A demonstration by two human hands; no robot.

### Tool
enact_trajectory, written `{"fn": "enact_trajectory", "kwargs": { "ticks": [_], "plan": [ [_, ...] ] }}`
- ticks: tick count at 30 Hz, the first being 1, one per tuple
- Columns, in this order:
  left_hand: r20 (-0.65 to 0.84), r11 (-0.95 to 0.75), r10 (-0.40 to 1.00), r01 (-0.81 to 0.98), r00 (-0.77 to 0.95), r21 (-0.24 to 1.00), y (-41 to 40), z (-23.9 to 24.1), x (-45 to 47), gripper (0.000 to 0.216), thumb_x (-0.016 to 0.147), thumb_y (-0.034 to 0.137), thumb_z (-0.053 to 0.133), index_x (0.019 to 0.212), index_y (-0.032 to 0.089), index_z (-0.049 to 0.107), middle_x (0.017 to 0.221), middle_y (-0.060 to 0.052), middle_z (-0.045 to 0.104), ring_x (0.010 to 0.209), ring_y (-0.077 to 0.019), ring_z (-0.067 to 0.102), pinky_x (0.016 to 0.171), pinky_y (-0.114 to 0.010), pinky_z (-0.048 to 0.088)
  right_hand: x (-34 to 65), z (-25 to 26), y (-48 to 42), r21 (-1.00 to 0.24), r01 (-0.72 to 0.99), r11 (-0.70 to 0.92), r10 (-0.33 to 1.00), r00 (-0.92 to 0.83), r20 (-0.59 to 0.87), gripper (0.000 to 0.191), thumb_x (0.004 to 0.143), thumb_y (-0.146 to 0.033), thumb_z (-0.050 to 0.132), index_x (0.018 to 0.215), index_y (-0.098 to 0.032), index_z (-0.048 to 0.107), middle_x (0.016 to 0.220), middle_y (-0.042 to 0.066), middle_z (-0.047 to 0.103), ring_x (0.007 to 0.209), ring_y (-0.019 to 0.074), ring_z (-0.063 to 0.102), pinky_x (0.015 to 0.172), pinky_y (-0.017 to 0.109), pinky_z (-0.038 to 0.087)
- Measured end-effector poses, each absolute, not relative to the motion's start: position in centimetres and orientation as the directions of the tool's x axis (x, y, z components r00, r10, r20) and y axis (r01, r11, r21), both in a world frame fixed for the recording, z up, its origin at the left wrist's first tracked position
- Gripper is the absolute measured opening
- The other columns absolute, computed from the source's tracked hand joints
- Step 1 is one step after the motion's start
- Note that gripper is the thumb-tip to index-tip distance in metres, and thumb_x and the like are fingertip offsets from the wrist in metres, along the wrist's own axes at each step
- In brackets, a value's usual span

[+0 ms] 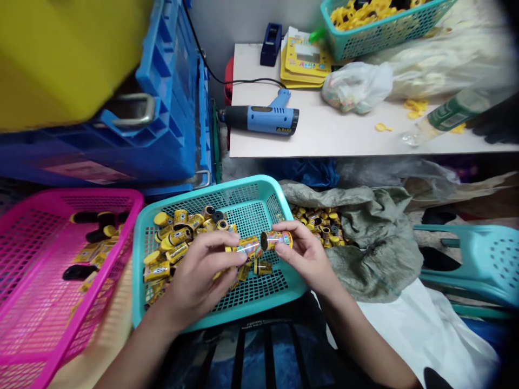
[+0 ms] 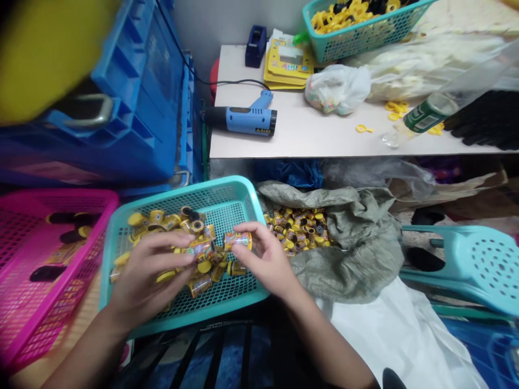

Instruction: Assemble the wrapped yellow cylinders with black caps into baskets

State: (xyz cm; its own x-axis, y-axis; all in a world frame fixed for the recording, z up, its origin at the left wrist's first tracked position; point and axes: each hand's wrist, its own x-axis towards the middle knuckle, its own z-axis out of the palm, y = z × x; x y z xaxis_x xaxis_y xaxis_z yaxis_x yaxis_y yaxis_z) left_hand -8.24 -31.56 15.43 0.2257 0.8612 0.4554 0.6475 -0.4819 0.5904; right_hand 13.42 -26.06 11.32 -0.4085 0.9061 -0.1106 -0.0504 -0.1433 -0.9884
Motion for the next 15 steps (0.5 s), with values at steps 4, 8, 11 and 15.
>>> {"fn": "enact_trajectory", "kwargs": {
  "ticks": [4, 8, 11, 15],
  "plan": [
    [0.507, -0.557, 0.812, 0.646, 0.29, 0.522, -31.8, 15.0, -8.6, 0.032, 0.083, 0.004, 0.061, 0.101, 0.031, 0.06, 0.104, 0.001, 0.066, 0.104, -0.0173, 0.067, 0.091, -0.036, 0.058, 13.7, 11.3, -26.2, -0.992, -0.052, -0.119, 0.895, -0.437, -0.084, 0.026, 0.087, -0.04, 0.063, 0.104, -0.021, 0.059, 0.096, 0.004, 0.061, 0.087, 0.0151, 0.058, 0.079, 0.027, 0.049],
    [0.473, -0.49, 0.857, 0.611, 0.206, 0.621, -32.0, 14.6, -8.3, 0.031, 0.084, 0.01, 0.063, 0.108, 0.029, 0.057, 0.109, -0.002, 0.068, 0.104, -0.0179, 0.068, 0.086, -0.032, 0.06, 13.7, 11.4, -26.3, -0.977, -0.108, -0.183, 0.855, -0.507, -0.104, 0.033, 0.092, -0.05, 0.052, 0.085, -0.018, 0.057, 0.08, 0.002, 0.054, 0.072, 0.0124, 0.051, 0.064, 0.023, 0.044],
    [0.478, -0.474, 0.864, 0.574, 0.158, 0.668, -31.9, 14.6, -7.9, 0.034, 0.085, 0.014, 0.063, 0.114, 0.028, 0.053, 0.101, -0.003, 0.069, 0.094, -0.0175, 0.071, 0.078, -0.03, 0.062, 13.0, 12.2, -26.3, -0.969, -0.052, -0.24, 0.791, -0.59, -0.164, 0.042, 0.088, -0.057, 0.056, 0.103, -0.018, 0.06, 0.076, 0.0, 0.052, 0.061, 0.0094, 0.046, 0.057, 0.021, 0.041],
    [0.539, -0.553, 0.811, 0.595, 0.226, 0.583, -31.7, 14.5, -7.5, 0.04, 0.083, 0.013, 0.063, 0.118, 0.028, 0.051, 0.093, -0.002, 0.068, 0.091, -0.0175, 0.072, 0.075, -0.028, 0.062, 11.9, 13.1, -26.2, -0.975, 0.042, -0.217, 0.728, -0.658, -0.191, 0.049, 0.081, -0.054, 0.067, 0.115, -0.019, 0.062, 0.084, 0.001, 0.059, 0.074, 0.0123, 0.055, 0.071, 0.024, 0.047]
  ]
}}
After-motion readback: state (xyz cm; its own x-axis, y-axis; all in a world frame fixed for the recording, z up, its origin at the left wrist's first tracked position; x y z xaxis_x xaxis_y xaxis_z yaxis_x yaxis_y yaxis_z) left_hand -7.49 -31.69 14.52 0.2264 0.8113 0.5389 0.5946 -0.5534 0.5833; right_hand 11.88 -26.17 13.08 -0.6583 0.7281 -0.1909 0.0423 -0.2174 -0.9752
